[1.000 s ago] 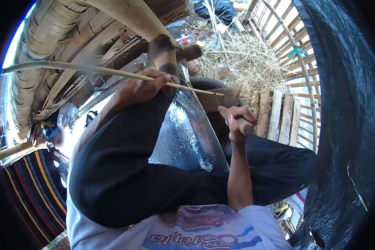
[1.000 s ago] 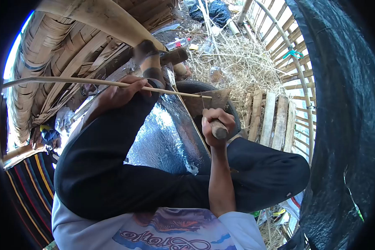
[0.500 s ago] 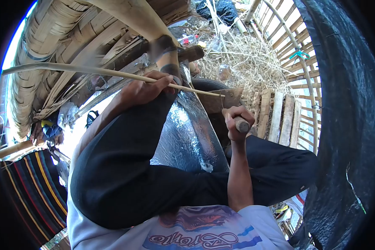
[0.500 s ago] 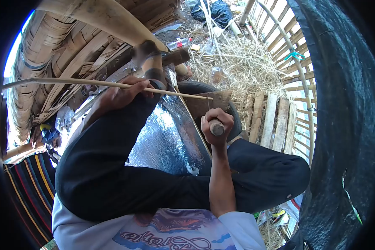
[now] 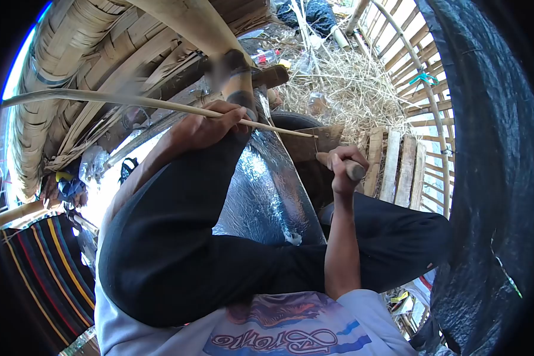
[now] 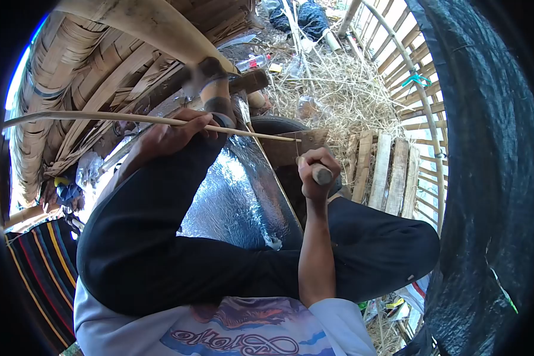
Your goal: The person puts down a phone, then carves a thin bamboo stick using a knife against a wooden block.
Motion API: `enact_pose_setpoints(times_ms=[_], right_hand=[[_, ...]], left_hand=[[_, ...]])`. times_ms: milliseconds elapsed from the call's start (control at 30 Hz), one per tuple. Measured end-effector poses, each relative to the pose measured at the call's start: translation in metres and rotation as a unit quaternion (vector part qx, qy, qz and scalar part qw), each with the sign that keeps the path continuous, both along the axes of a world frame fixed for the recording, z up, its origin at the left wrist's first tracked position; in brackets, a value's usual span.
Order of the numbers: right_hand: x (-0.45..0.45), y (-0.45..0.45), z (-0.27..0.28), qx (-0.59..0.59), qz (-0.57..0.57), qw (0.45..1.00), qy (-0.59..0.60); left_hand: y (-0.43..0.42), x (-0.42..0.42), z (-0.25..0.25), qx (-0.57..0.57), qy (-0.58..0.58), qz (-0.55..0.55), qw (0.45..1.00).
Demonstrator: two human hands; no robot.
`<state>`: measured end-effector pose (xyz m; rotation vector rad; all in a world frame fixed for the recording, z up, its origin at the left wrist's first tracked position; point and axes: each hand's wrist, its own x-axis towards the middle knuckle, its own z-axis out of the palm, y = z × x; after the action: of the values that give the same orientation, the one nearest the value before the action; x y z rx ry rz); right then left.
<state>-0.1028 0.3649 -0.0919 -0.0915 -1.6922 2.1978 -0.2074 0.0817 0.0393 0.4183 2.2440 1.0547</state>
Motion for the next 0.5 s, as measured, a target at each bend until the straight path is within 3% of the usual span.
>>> enact_pose_setpoints(times_ms=[33,100,167,200,300,367,433,500], right_hand=[[0.0,-0.002,0.002,-0.002,-0.001,1.0,-0.005],[-0.004,0.001,0.006,0.117,0.022,0.993,-0.002],[-0.008,0.006,0.002,0.123,0.032,0.991,-0.027],[-0.009,0.007,0.002,0.089,0.026,0.996,-0.019],[-0.004,0.002,0.032,-0.006,0.041,0.999,0.002],[-0.003,-0.001,0.047,-0.081,0.082,0.99,0.082],[-0.001,-0.001,0.031,-0.08,0.092,0.989,0.079],[-0.004,0.001,0.017,0.02,0.061,0.997,0.05]], left_hand=[[-0.001,0.002,-0.001,-0.004,-0.007,0.015,1.0],[0.006,0.002,-0.002,0.0,-0.017,0.021,1.0],[0.011,0.0,0.007,0.036,-0.041,-0.041,0.998],[0.01,-0.002,0.012,0.009,-0.019,-0.089,0.996],[0.005,0.0,0.009,-0.036,-0.001,-0.09,0.995],[0.007,-0.001,0.011,-0.058,-0.01,-0.091,0.994],[0.01,0.001,0.018,-0.082,-0.015,-0.087,0.993],[0.015,0.002,0.028,-0.111,-0.01,-0.098,0.989]])
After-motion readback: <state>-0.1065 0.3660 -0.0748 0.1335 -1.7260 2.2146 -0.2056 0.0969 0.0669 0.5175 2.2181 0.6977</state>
